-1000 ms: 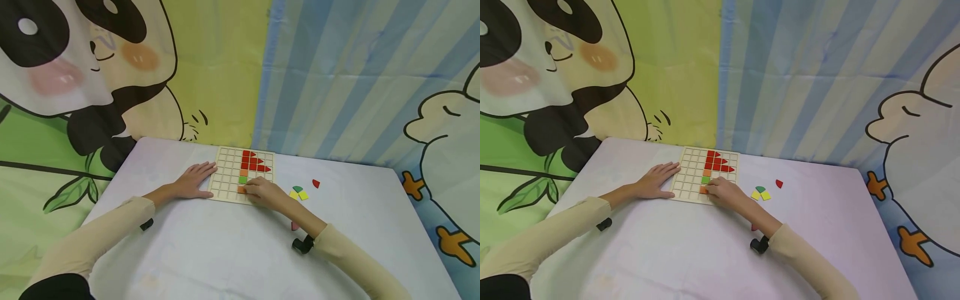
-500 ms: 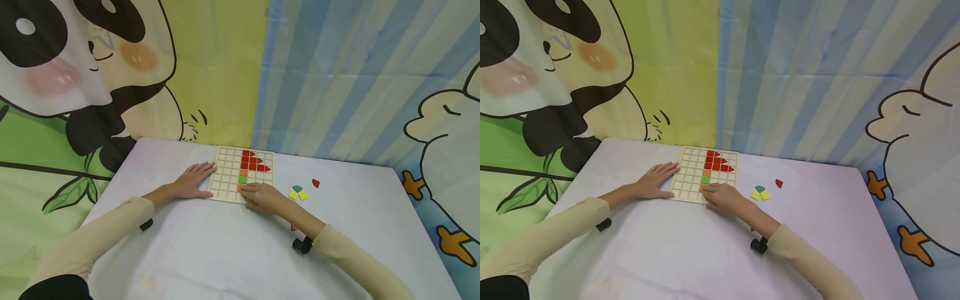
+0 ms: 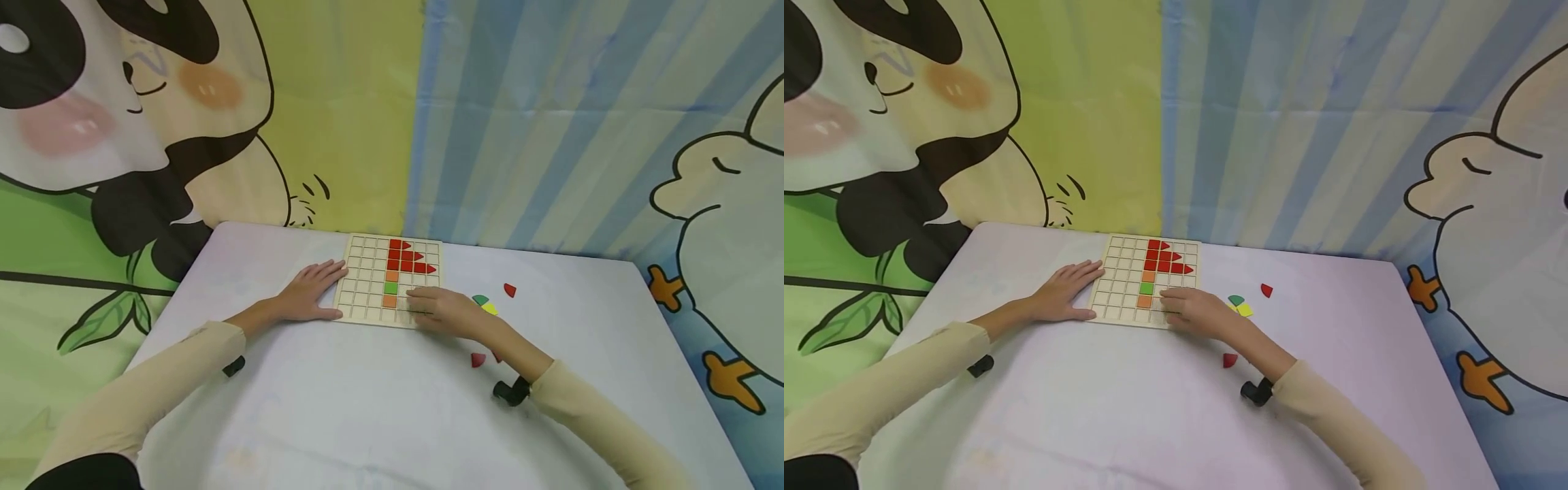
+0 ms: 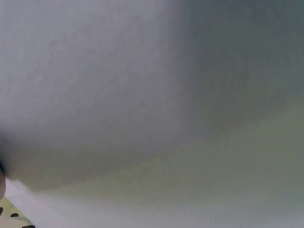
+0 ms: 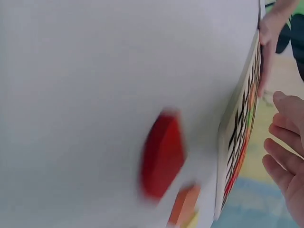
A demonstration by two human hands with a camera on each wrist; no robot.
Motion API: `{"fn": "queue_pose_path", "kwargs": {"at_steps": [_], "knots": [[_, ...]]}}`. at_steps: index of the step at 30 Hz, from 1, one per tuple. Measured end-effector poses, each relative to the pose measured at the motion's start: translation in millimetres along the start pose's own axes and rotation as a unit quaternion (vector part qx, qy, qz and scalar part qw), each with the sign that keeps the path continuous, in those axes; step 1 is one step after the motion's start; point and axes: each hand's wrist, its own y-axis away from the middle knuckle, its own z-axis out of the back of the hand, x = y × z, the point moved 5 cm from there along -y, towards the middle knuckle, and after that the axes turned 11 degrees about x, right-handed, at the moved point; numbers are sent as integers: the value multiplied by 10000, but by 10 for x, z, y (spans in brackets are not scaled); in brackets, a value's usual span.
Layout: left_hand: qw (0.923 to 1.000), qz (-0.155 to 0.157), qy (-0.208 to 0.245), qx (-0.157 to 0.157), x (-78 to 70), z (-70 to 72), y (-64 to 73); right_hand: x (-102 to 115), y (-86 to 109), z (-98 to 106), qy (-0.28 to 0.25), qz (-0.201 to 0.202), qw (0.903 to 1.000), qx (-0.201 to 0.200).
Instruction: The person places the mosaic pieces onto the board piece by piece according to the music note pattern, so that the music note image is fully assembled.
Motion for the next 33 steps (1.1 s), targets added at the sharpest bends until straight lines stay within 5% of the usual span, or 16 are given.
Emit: {"fn": "queue_pose_path", "kwargs": {"at_steps": [9, 15, 23, 33], "knots": [[10000, 24, -35, -7, -10, 20, 23, -404, 736, -2, -510, -1058, 9931, 26], [10000, 2, 12, -38, -30, 39, 22, -485, 1096, -50, -802, -1449, 9860, 200], [9999, -82, 28, -111, -48, 32, 24, -511, 1387, -197, -884, -1030, 9906, 187], [9999, -64, 22, -103, -16, 13, 6, -519, 1483, -350, -610, -669, 9959, -24]]}}
